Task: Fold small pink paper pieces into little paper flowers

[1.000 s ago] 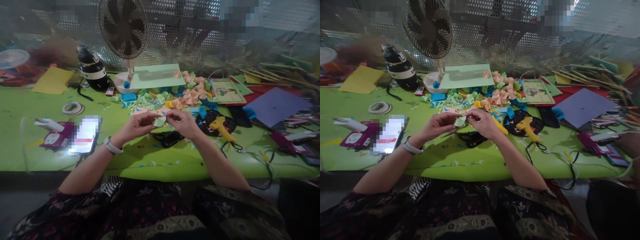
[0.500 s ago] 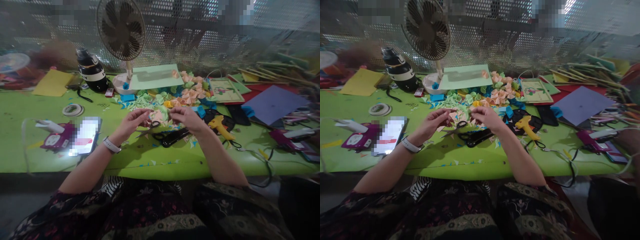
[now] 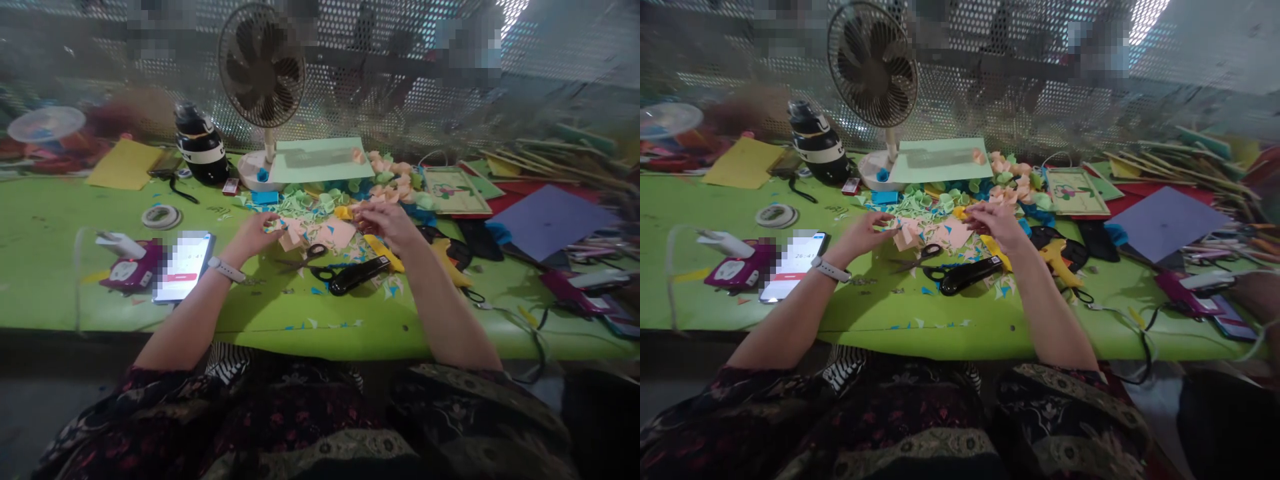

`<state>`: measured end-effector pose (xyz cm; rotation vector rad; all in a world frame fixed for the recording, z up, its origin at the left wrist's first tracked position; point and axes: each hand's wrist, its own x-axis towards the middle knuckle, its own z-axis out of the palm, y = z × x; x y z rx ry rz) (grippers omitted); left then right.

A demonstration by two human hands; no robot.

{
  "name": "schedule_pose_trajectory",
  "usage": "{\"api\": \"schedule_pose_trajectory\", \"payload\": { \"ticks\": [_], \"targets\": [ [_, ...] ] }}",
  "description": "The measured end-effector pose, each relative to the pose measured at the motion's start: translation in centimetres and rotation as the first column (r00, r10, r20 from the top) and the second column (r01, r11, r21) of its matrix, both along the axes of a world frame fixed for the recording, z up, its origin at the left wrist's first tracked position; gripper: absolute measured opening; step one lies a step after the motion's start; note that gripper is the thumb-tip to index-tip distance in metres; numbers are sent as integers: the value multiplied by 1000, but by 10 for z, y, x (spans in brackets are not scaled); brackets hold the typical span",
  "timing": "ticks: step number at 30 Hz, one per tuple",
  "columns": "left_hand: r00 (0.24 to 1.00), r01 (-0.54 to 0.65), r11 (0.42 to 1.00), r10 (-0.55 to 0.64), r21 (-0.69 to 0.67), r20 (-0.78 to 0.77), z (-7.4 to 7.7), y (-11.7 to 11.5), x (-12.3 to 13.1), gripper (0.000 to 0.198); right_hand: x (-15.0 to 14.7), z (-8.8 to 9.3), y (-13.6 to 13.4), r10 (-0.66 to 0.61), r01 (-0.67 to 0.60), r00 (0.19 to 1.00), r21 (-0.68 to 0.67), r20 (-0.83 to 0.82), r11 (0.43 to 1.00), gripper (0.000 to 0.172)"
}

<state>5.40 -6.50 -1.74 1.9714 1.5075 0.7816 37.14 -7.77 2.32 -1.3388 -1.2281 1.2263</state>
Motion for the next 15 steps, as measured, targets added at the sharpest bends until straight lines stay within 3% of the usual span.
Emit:
{"api": "schedule_pose_trajectory", "payload": {
  "ticks": [5, 11, 13, 15],
  "targets": [
    [996, 91, 995, -91, -38, 6, -8, 1, 6, 44, -14, 7, -2, 295, -286, 898, -78, 327, 955, 17],
    [990, 119, 992, -115, -39, 87, -11, 4, 6, 33, -13, 3, 11, 361, -354, 730, -131, 580, 926, 21],
    [988, 130, 989, -123, -73, 97, -10, 4, 6, 29, -15, 2, 16, 305, -354, 597, -97, 742, 930, 22],
    [987, 137, 987, -128, -88, 93, -9, 3, 6, 25, -17, 2, 21, 243, -357, 376, -103, 894, 928, 27]
  ]
}}
